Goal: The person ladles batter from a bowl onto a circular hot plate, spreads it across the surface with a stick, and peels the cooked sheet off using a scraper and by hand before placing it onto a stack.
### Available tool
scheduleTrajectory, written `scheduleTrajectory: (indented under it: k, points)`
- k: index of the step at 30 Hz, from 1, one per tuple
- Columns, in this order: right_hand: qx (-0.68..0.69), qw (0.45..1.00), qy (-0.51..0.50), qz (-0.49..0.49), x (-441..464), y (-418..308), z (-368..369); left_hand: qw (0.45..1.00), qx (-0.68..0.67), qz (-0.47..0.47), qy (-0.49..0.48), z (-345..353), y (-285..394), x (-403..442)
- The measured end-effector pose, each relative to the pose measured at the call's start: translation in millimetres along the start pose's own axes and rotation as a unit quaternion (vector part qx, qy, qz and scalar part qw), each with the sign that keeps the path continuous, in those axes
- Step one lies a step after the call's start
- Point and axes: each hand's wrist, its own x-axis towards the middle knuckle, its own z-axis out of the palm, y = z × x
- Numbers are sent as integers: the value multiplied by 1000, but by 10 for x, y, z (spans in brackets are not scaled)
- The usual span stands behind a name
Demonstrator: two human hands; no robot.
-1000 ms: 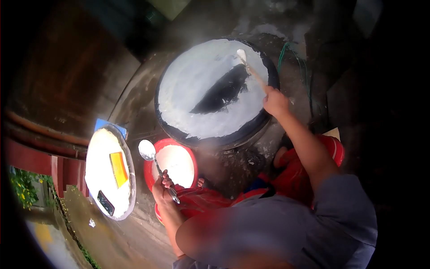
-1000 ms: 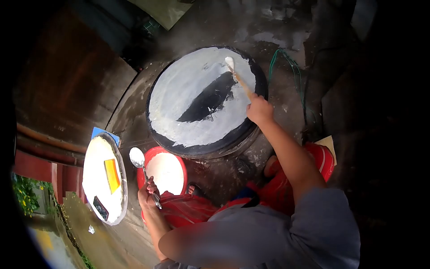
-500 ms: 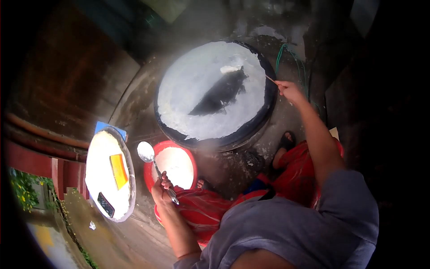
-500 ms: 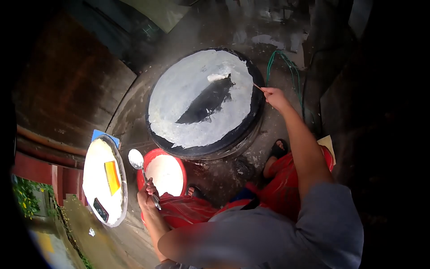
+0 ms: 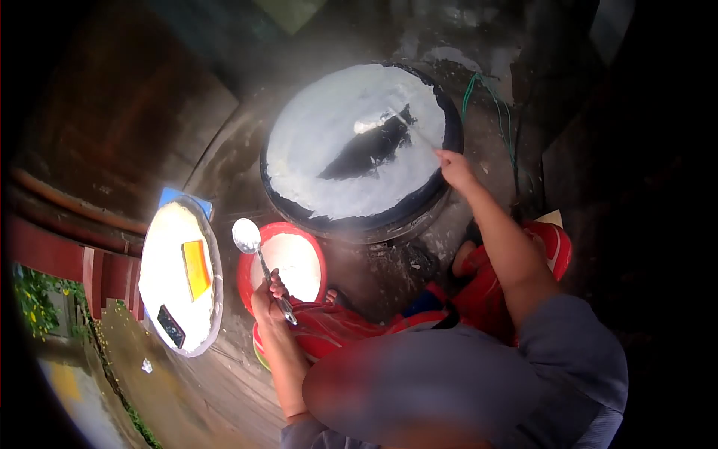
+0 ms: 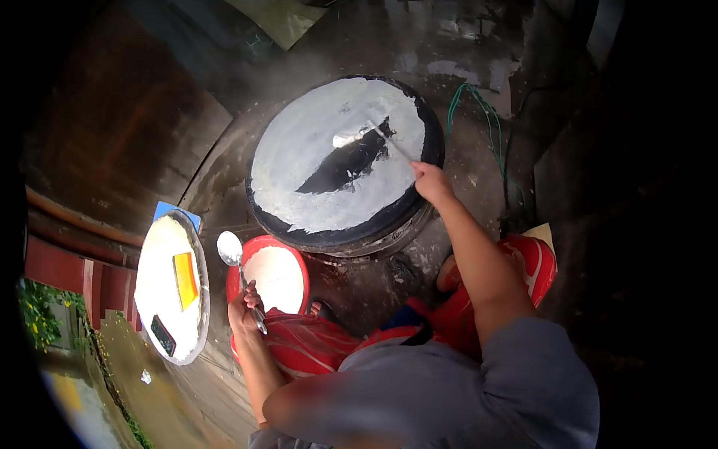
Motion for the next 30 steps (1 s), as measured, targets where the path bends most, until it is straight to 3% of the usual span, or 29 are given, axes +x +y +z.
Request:
scheduleTrajectory:
  k: [1, 3, 6, 9, 11, 16, 18, 21, 25, 27, 30]
  points:
    - [-23, 998, -27, -49, -121, -209, 80, 1000, 5, 2, -2, 2, -7, 7]
    - [-96, 992, -72, -33, -352, -659, 85, 1000, 7, 7, -3, -6, -16, -1]
    - [-59, 985, -157, -36, -290, -672, -109, 1000, -1, 10, 1, 6, -17, -3]
    - [-47, 999, -18, 8, -251, -410, -57, 1000, 3, 14, -8, -5, -30, -47]
    - [-2, 998, -67, -15, -363, -437, 173, 1000, 7, 19, -4, 42, -53, -90]
    - [-76, 982, -159, -67, -716, -1058, 282, 1000, -1, 8, -10, 42, -35, -68]
    - [-173, 960, -189, -115, -731, -1190, 110, 1000, -4, 8, -15, 21, -26, -74]
    - [-253, 946, -150, -140, -747, -1316, -300, 1000, -6, 13, -19, 38, -41, -111]
    - [-270, 933, 30, -236, -1120, -1278, -113, 999, 3, 19, -28, -12, -37, -88]
    - [-275, 901, 23, -334, -1314, -1164, 267, 1000, 2, 19, -21, 16, -56, -93]
    - [-321, 877, 7, -357, -1465, -1050, 582, 1000, 3, 17, -10, 64, -68, -99]
